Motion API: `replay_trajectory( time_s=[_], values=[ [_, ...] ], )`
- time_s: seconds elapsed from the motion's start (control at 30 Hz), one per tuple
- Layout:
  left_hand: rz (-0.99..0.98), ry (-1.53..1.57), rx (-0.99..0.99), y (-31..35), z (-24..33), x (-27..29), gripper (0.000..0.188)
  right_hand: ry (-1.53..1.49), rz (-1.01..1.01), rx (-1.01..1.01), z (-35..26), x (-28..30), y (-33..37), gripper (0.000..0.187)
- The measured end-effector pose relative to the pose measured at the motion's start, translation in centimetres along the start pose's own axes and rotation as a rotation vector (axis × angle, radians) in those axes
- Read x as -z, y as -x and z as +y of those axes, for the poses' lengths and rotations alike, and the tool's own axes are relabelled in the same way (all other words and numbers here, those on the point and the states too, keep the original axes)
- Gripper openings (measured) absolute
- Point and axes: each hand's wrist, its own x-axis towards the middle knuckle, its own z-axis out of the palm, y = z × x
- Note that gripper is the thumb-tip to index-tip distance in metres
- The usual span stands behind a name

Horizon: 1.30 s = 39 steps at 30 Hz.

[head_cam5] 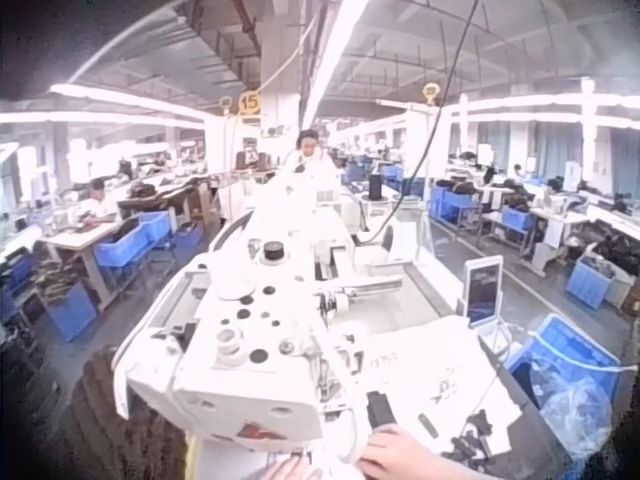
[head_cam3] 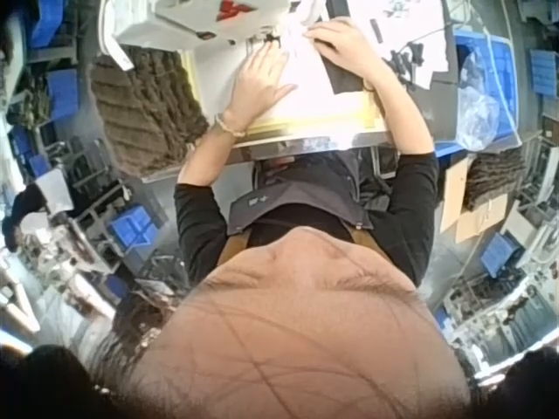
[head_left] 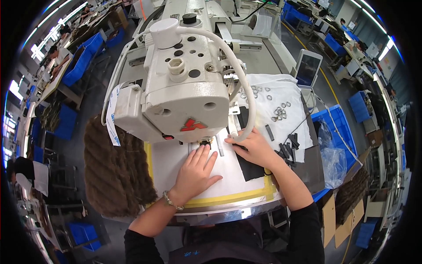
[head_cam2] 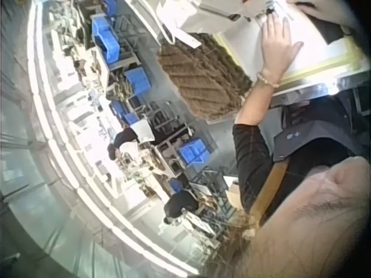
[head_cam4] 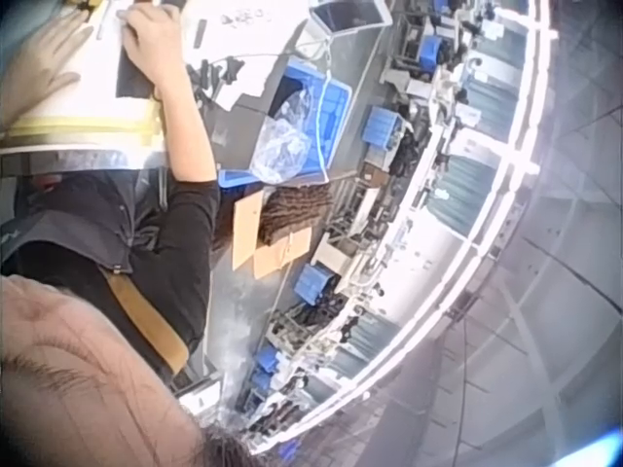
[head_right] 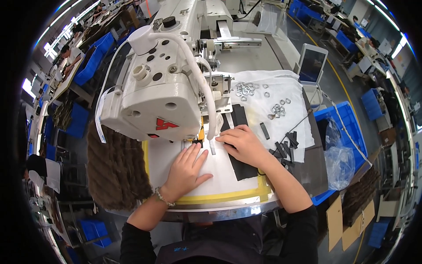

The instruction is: Attaching metal hardware and leather straps to pieces of faux fur using an industrial sewing machine.

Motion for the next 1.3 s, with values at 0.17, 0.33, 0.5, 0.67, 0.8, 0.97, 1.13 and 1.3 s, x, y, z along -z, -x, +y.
replay_trajectory(
  time_s=[0.17, 0.33, 0.5, 0.67, 0.8, 0.97, 1.13, 1.3],
  values=[
    [-0.021, 0.058, 0.020, 0.1, 0.1, -0.2, 0.069, 0.005, 0.009, -0.009, 0.0, -0.1, 0.1, 0.024],
    [-0.023, 0.054, 0.038, 0.1, -0.1, -0.2, 0.071, 0.019, -0.010, 0.007, 0.1, 0.0, 0.0, 0.026],
    [-0.028, 0.067, 0.036, 0.1, -0.1, -0.4, 0.072, 0.029, -0.049, 0.061, -0.6, 0.4, -0.2, 0.031],
    [-0.032, 0.079, 0.039, 0.2, -0.1, -0.4, 0.072, 0.060, -0.063, 0.101, -0.3, -0.4, 0.0, 0.032],
    [-0.035, 0.081, 0.041, 0.3, -0.2, -0.4, 0.072, 0.063, -0.053, 0.099, 0.1, -0.6, 0.0, 0.031],
    [-0.032, 0.081, 0.046, 0.3, -0.1, -0.5, 0.071, 0.056, -0.066, 0.078, -0.1, -0.4, -0.1, 0.029],
    [-0.031, 0.078, 0.045, 0.3, 0.0, -0.3, 0.070, 0.044, -0.062, 0.079, -0.1, -0.4, -0.1, 0.028],
    [-0.036, 0.080, 0.021, 0.5, 0.3, -0.6, 0.068, 0.039, -0.063, 0.083, -0.3, -0.3, -0.2, 0.027]
  ],
)
